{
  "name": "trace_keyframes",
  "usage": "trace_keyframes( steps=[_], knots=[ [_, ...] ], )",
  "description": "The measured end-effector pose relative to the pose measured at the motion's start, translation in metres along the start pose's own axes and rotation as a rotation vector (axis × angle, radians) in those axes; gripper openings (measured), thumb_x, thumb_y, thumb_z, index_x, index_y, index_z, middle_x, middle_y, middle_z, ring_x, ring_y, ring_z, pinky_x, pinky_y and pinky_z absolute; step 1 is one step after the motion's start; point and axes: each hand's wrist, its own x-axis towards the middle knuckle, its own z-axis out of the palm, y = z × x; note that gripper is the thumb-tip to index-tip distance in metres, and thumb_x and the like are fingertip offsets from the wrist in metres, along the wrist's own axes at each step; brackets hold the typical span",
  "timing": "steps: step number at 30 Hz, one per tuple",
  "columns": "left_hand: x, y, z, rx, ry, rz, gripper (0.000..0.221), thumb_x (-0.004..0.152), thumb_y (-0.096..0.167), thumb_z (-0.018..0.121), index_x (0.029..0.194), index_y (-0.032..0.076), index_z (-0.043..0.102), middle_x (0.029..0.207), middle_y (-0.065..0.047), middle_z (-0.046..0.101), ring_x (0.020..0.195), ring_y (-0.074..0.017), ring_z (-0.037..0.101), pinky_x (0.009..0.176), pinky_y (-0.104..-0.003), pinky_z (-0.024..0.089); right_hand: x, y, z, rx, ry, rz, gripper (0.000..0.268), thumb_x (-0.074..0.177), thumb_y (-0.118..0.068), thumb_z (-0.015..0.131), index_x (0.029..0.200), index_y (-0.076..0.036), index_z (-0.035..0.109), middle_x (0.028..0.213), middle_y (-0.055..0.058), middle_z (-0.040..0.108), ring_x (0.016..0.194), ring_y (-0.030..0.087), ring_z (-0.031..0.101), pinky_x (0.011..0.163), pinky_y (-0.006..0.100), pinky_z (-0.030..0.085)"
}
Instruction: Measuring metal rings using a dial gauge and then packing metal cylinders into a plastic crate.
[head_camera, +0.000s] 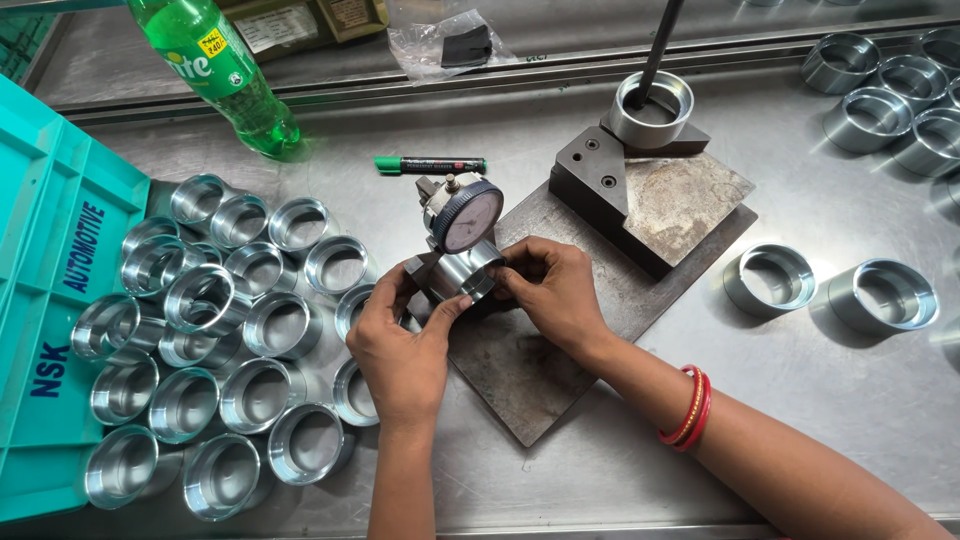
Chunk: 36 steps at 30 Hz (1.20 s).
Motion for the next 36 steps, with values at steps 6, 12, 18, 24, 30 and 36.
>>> trace_keyframes(
  steps=[6,12,18,24,30,36],
  knots=[
    [0.0007,0.0016,0.0016,0.018,-0.004,-0.004,0.052,0.069,0.015,0.091,0.114,-0.002,0.071,0.104,-0.014,0.078,0.101,-0.0233,0.078,0.093,-0.035,0.061,-0.0009,-0.0025,-0.0016,-0.025,-0.007,-0.011,0.010,0.091,0.001,0.068,0.099,0.003,0.073,0.087,0.009,0.078,0.077,0.012,0.077,0.071,0.025,0.066],
    [0.0013,0.0041,0.0016,0.065,-0.008,-0.006,0.047,0.070,0.018,0.091,0.109,0.000,0.072,0.099,-0.011,0.079,0.096,-0.0219,0.078,0.088,-0.034,0.062,-0.0014,-0.0024,-0.0025,-0.038,-0.018,0.006,0.010,0.092,-0.002,0.069,0.100,0.002,0.073,0.086,0.009,0.078,0.075,0.011,0.076,0.069,0.025,0.066],
    [0.0018,0.0073,0.0020,0.074,-0.005,-0.016,0.045,0.070,0.019,0.091,0.106,0.001,0.073,0.095,-0.010,0.079,0.092,-0.0209,0.079,0.085,-0.035,0.062,-0.0013,-0.0024,-0.0025,-0.018,-0.027,-0.001,0.010,0.093,-0.002,0.068,0.100,0.002,0.073,0.086,0.009,0.077,0.076,0.011,0.076,0.069,0.024,0.065],
    [0.0019,0.0049,0.0028,0.070,0.009,0.005,0.046,0.069,0.020,0.091,0.106,0.000,0.073,0.096,-0.010,0.079,0.092,-0.0209,0.078,0.085,-0.035,0.062,-0.0015,-0.0037,-0.0022,0.011,-0.021,0.023,0.009,0.093,-0.003,0.069,0.099,0.002,0.073,0.085,0.008,0.077,0.074,0.011,0.074,0.067,0.024,0.064],
    [0.0024,0.0048,0.0040,0.066,0.016,0.003,0.047,0.069,0.020,0.092,0.107,0.000,0.073,0.095,-0.011,0.078,0.092,-0.0209,0.078,0.085,-0.034,0.062,-0.0016,-0.0043,-0.0033,-0.007,-0.016,0.020,0.009,0.092,-0.004,0.071,0.098,0.002,0.073,0.084,0.008,0.076,0.072,0.010,0.073,0.064,0.024,0.062],
    [0.0026,0.0079,0.0039,0.072,0.014,-0.005,0.044,0.069,0.020,0.093,0.103,0.000,0.074,0.093,-0.011,0.078,0.090,-0.0208,0.078,0.085,-0.035,0.062,-0.0022,-0.0080,-0.0049,-0.023,0.007,0.030,0.009,0.091,-0.004,0.072,0.097,0.002,0.074,0.083,0.007,0.077,0.071,0.008,0.073,0.062,0.022,0.062]
  ],
)
